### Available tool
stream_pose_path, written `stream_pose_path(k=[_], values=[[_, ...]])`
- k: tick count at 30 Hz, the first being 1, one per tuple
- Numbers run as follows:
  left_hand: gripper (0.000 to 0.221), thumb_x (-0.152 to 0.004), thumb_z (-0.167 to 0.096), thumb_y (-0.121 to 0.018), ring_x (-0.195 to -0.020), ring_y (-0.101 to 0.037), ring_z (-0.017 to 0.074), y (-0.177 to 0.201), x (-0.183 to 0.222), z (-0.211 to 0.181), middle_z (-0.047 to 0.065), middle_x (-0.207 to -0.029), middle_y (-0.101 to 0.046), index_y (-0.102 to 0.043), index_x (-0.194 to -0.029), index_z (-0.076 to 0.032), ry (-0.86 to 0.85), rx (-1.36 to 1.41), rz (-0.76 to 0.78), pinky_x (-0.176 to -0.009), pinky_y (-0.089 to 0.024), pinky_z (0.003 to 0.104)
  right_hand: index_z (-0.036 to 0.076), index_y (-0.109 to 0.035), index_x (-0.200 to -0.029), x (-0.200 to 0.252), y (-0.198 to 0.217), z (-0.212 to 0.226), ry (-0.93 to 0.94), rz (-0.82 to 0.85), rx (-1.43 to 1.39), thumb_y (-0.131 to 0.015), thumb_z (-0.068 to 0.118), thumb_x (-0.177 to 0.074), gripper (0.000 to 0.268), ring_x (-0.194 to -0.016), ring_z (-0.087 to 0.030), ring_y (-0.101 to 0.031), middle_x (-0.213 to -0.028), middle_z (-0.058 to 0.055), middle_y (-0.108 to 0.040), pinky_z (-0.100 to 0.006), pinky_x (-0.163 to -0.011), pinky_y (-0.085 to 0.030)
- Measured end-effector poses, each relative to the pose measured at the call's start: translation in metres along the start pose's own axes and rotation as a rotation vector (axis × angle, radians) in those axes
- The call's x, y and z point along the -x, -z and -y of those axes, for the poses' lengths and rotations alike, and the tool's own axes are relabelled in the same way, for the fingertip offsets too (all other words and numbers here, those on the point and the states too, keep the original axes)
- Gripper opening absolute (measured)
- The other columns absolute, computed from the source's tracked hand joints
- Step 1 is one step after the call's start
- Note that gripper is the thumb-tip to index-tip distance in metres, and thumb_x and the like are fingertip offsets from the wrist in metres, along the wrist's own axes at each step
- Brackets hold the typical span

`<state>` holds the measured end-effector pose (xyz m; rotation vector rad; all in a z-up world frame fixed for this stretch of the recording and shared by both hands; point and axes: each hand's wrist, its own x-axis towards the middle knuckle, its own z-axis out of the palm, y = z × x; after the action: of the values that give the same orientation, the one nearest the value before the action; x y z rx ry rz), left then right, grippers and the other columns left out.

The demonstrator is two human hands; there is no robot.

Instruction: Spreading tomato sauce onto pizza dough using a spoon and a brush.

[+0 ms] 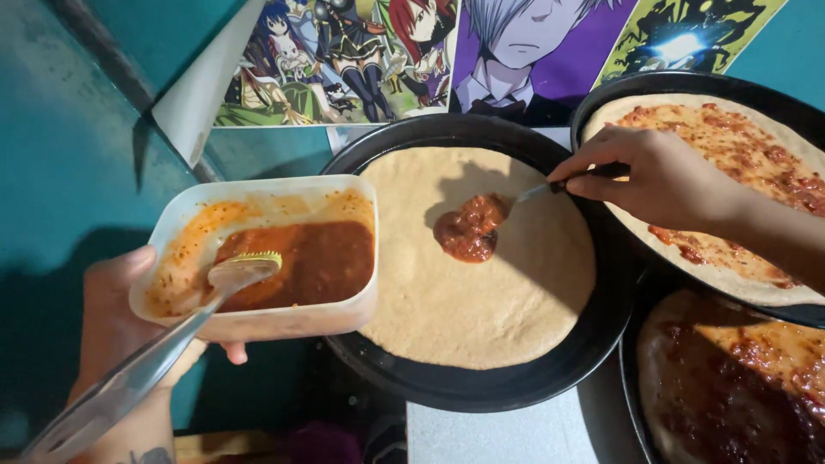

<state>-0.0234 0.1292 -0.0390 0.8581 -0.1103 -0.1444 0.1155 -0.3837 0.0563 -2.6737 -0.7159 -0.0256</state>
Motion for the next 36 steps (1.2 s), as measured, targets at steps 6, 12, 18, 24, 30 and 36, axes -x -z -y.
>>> stream_pose_path(k=[6,12,18,24,30,36], values=[[0.081,-0.096,-0.048,-0.056,-0.099,-0.071,0.0454,-0.015,0.000,0.003,0.036,-0.129,-0.063,-0.048,-0.148,0.013,0.011,0.036,0.011,-0.055,-0.064,0.057,0.022,-0.080,-0.113,0.005,-0.004,-0.005,0.140,-0.092,0.073,-0.075,0.023,-0.086,0.027,-0.090,-0.022,-0.072,-0.106,-0.007,-0.074,-0.038,-0.078,-0.057],[0.077,-0.098,-0.046,-0.053,-0.092,-0.070,0.0431,-0.025,-0.006,0.006,0.035,-0.126,-0.064,-0.049,-0.147,0.013,-0.011,-0.141,-0.045,-0.052,-0.062,0.053,0.021,-0.080,-0.121,0.004,0.004,-0.012,-0.255,0.028,-0.095,-0.073,0.022,-0.095,0.027,-0.080,-0.022,-0.068,-0.099,-0.009,-0.081,-0.041,-0.072,-0.056],[0.069,-0.100,-0.047,-0.045,-0.089,-0.073,0.0374,-0.032,-0.016,0.017,0.026,-0.122,-0.069,-0.052,-0.144,0.006,0.017,-0.053,0.021,-0.052,-0.064,0.051,0.008,-0.077,-0.115,0.010,0.029,0.018,-0.211,-0.046,-0.365,-0.065,0.016,-0.095,0.024,-0.095,-0.013,-0.069,-0.104,-0.005,-0.078,-0.031,-0.088,-0.057],[0.063,-0.105,-0.048,-0.044,-0.081,-0.073,0.0324,-0.055,-0.024,0.032,0.021,-0.111,-0.070,-0.056,-0.139,0.004,0.051,-0.055,0.085,-0.055,-0.064,0.048,0.011,-0.077,-0.117,0.001,0.051,0.064,-0.146,-0.088,-0.251,-0.064,0.016,-0.097,0.024,-0.097,-0.015,-0.072,-0.104,-0.004,-0.079,-0.031,-0.091,-0.058],[0.062,-0.101,-0.044,-0.042,-0.086,-0.073,0.0288,-0.091,-0.032,0.041,0.019,-0.115,-0.070,-0.056,-0.138,0.003,0.096,-0.034,0.105,-0.065,-0.066,0.045,0.010,-0.079,-0.111,-0.004,0.049,0.140,0.553,-0.171,0.137,-0.073,0.012,-0.091,0.021,-0.090,-0.024,-0.072,-0.103,-0.010,-0.073,-0.037,-0.075,-0.057],[0.069,-0.101,-0.047,-0.040,-0.098,-0.073,0.0321,-0.098,-0.023,0.042,0.022,-0.124,-0.068,-0.050,-0.145,0.005,0.058,-0.064,0.113,-0.067,-0.066,0.043,0.011,-0.076,-0.109,-0.010,0.031,0.172,0.627,-0.098,0.373,-0.077,0.014,-0.081,0.029,-0.101,-0.032,-0.066,-0.108,-0.008,-0.072,-0.052,-0.090,-0.050]])
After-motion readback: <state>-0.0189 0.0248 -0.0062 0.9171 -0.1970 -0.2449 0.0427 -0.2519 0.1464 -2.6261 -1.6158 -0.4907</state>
